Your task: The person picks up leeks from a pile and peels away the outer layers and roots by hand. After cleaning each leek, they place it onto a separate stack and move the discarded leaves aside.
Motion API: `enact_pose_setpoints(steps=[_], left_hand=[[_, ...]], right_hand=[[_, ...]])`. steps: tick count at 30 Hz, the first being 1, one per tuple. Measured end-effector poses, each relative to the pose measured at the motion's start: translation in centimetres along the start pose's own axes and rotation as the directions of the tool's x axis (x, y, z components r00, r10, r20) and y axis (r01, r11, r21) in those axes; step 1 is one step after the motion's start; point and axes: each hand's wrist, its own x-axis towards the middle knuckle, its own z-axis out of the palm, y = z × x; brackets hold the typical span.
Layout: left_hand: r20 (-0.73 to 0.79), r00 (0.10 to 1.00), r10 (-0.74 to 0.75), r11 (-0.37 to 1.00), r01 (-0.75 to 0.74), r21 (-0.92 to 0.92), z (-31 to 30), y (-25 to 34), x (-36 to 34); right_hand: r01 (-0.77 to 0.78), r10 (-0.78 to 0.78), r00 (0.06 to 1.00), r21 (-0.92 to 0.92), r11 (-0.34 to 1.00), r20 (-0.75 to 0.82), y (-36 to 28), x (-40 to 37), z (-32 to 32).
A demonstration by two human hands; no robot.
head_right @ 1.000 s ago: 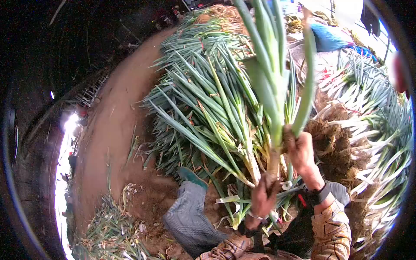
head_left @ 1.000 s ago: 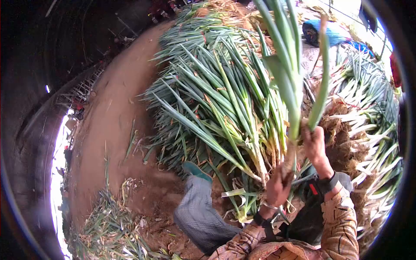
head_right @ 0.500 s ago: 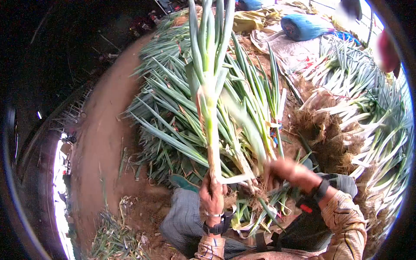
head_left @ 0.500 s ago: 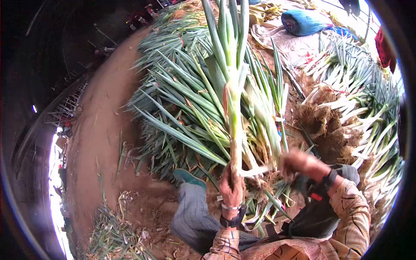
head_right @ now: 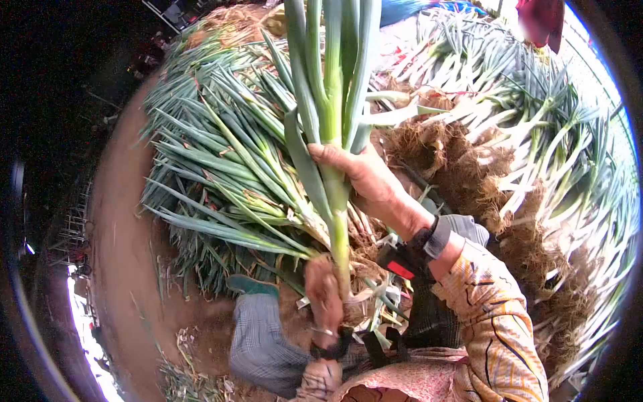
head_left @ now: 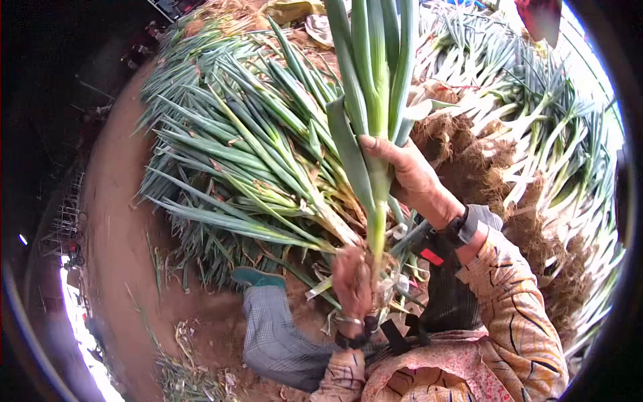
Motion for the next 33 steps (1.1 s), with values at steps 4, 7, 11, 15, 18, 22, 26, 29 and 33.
enact_pose_setpoints(steps=[4,7,11,15,18,22,26,29,33], left_hand=[[-0.020,0.998,-0.057,0.998,0.056,-0.039,1.0,7.4,8.7],[0.026,0.983,-0.183,0.977,0.185,-0.110,2.4,7.9,9.7],[0.005,0.791,-0.612,0.523,0.409,-0.748,4.0,9.3,8.4],[0.308,0.715,-0.627,0.609,0.697,-0.379,3.8,1.8,2.0],[0.356,0.675,-0.646,0.635,0.216,0.742,1.4,-3.9,-1.1],[0.026,0.958,-0.285,0.959,0.284,0.023,-0.1,-1.6,3.0],[-0.032,0.999,-0.014,0.999,0.015,0.035,2.5,9.6,8.2],[-0.123,0.990,-0.068,0.995,0.058,-0.086,3.3,9.2,8.0],[-0.043,0.983,-0.177,0.984,0.176,-0.017,3.3,9.7,8.1]], right_hand=[[0.113,-0.113,0.994,-0.067,0.991,-0.008,0.7,-0.7,0.2],[0.133,-0.135,0.990,-0.072,0.989,-0.032,0.6,-0.8,-0.2],[-0.033,0.032,0.981,0.000,0.999,0.189,-0.9,-1.8,-0.9],[-0.024,-0.024,0.967,0.188,0.982,0.252,-3.0,-1.6,-1.7],[0.018,-0.059,0.978,0.199,0.980,0.199,-3.0,-1.3,-2.3],[0.106,-0.101,0.994,-0.122,0.987,0.044,-3.0,-2.0,-1.9],[0.151,-0.158,0.984,-0.087,0.985,-0.079,-1.5,-0.8,-1.0],[0.199,-0.200,0.973,-0.026,0.980,-0.114,-0.9,-0.2,-1.6],[0.241,-0.242,0.954,-0.027,0.970,-0.179,-0.5,-0.1,-1.6]])
